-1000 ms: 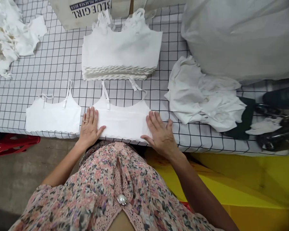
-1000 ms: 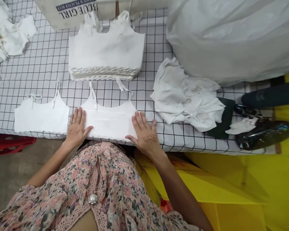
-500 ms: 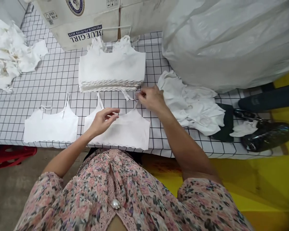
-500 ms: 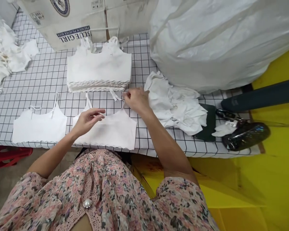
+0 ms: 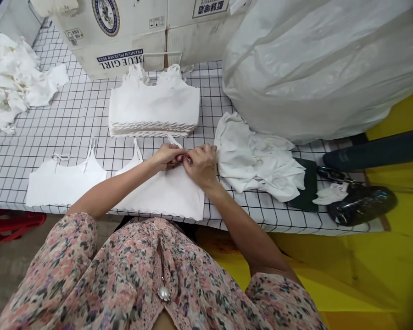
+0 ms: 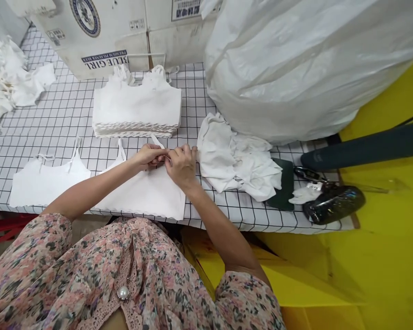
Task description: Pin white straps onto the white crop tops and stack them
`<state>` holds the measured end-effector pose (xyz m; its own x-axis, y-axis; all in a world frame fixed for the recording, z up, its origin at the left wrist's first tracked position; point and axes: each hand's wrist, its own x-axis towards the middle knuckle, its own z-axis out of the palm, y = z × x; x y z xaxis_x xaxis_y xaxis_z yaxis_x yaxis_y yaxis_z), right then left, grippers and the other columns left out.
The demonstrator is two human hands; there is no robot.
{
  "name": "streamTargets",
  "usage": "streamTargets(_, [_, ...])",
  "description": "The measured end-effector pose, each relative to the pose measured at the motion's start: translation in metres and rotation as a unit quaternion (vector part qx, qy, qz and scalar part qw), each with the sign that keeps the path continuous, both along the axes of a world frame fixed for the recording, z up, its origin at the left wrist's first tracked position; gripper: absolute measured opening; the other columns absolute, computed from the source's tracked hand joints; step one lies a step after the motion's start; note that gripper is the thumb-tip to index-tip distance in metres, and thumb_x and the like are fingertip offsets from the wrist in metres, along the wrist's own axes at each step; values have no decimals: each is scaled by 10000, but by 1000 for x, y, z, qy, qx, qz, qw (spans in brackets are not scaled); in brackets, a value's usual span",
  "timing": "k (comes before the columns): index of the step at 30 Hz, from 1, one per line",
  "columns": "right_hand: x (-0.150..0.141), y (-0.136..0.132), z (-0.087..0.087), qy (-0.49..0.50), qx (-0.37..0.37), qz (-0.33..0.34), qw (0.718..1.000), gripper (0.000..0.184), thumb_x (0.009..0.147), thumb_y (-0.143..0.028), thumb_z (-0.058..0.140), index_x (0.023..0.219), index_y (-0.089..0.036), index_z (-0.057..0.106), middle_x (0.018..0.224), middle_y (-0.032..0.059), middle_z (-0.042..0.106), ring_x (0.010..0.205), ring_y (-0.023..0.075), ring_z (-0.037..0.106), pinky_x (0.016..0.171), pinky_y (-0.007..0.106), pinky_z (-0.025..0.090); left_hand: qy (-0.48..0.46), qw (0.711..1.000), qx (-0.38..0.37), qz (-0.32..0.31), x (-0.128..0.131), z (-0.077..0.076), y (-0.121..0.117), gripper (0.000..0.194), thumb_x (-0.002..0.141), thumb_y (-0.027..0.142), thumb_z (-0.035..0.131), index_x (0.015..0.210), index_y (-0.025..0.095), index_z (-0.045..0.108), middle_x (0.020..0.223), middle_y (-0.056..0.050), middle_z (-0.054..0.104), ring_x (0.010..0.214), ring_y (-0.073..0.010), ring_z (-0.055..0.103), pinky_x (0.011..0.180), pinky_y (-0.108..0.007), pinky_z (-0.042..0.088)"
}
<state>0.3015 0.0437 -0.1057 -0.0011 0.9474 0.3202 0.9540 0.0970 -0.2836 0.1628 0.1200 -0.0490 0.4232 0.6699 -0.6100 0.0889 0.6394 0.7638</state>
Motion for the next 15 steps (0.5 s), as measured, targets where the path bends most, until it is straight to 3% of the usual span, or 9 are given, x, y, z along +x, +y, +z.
streamTargets(5, [-4,-6,-2,-12,24,34,999,305,1055,-247,494,846,-170,701,917,134,694,1038,318,525,1101,588,369,4,998,52,31,0,22,11,271,1000,164,756,735,110,737,437,78,475,348,2,306,374,-161,182])
streamTargets(11, [-8,-9,-5,31,41,61,997,293,1031,-204,525,806,-171,710,842,115,683,982,297,544,1101,608,386,-13,982,180,51,-9,62,37,223,949,180,823,739,116,783,470,65,494,402,7,321,402,-172,191])
streamTargets(15, [-4,-3,5,98,81,69,989,310,1069,-317,526,922,-167,754,922,130,721,948,284,594,1016,539,492,-32,962,269,36,-11,69,31,89,896,170,843,820,127,829,506,39,589,437,-23,436,422,-167,288])
